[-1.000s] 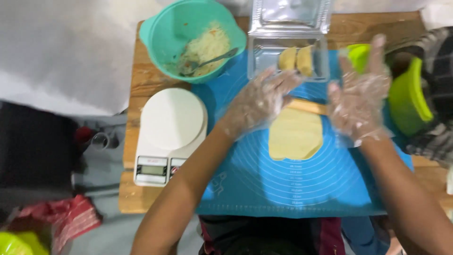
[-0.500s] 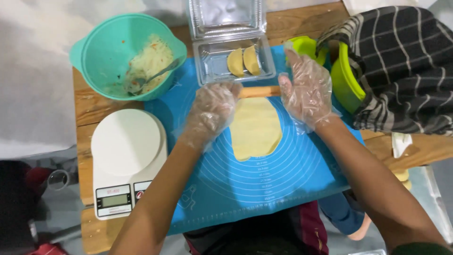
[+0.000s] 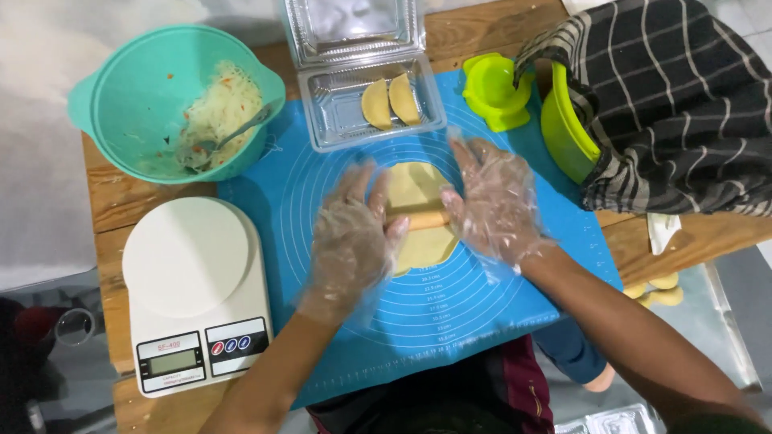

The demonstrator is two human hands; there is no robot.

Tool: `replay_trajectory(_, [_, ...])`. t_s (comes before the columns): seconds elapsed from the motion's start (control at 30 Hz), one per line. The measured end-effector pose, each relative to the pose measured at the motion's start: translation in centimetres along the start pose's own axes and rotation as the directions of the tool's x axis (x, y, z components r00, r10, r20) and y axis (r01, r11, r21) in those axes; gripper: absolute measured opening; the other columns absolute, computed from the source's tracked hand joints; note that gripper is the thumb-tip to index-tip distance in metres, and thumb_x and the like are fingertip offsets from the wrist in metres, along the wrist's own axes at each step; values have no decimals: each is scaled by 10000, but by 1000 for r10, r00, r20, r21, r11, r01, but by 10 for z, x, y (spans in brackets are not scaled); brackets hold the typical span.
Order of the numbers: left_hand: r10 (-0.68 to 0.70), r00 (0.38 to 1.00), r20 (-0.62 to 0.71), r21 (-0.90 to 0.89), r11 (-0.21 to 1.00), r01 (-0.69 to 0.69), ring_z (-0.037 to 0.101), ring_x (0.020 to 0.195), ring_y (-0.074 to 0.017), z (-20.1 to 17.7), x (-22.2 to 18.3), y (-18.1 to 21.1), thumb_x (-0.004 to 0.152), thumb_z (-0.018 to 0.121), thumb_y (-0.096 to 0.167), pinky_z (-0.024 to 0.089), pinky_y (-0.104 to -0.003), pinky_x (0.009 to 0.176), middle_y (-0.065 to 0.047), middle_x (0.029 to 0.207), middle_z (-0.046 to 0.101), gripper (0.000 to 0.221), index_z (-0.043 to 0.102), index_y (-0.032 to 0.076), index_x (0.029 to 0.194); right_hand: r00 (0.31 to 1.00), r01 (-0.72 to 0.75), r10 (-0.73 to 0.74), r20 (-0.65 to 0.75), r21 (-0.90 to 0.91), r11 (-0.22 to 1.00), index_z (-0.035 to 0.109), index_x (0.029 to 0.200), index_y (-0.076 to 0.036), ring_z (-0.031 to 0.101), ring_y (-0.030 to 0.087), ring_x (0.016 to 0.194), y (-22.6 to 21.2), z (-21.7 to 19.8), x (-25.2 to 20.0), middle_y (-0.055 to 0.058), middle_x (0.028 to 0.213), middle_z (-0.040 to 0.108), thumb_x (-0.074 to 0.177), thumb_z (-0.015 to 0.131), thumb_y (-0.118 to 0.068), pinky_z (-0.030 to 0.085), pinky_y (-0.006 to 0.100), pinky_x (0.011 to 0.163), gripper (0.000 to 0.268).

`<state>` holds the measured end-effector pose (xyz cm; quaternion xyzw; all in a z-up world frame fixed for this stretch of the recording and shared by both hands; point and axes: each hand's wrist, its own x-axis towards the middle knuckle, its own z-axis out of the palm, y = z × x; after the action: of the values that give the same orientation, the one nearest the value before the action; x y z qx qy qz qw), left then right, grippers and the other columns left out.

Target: Rolling out dough, adding filling with a spoon, and using a plastic mold to shape and seal pastries.

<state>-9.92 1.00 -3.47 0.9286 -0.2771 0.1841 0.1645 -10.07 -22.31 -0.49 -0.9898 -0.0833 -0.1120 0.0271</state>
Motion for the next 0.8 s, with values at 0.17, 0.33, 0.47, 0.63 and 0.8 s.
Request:
replay_trajectory(0.17, [-221,958,183,80,975,209,153,1560,-425,-33,45,13,1077,458,431,62,-512,1261,-246,1698,175,716,247,44,1642,977,-118,113,183,12,993,273,1636,-166,219,442,1474,-23,-37,29,166,1626,192,987,520,-467,173,664,1164,757])
replay_trajectory(0.33, [-242,958,156,149,964,219,3,1594,-353,-20,61,0,1144,341,476,-24,-492,1291,-185,1723,33,703,106,89,1681,985,14,-3,-171,65,998,297,1678,-219,-26,253,1586,3,15,47,55,1716,20,1084,266,-669,-84,557,1269,746])
replay_trajectory(0.47, [-252,950,182,163,961,224,9,1597,-378,-19,70,-6,1156,313,472,-18,-512,1291,-203,1716,13,697,82,76,1681,997,-71,76,-23,164,984,366,1659,-216,28,289,1565,6,12,59,52,1694,-1,991,283,-743,25,619,1197,855])
replay_trajectory(0.63, [-220,970,101,158,966,203,41,1595,-354,-13,48,-1,1134,327,423,8,-491,1301,-198,1719,75,679,135,55,1671,995,-80,76,65,67,995,282,1662,-203,18,334,1565,0,-1,41,98,1692,-44,986,96,-722,29,678,1193,872])
replay_trajectory(0.8, [-207,976,68,191,963,191,110,1594,-366,-11,45,0,1138,445,430,72,-503,1308,-204,1712,133,695,181,66,1667,995,-41,41,-87,7,999,394,1662,-226,0,283,1573,-2,9,33,80,1708,20,1020,86,-744,-80,611,1208,881])
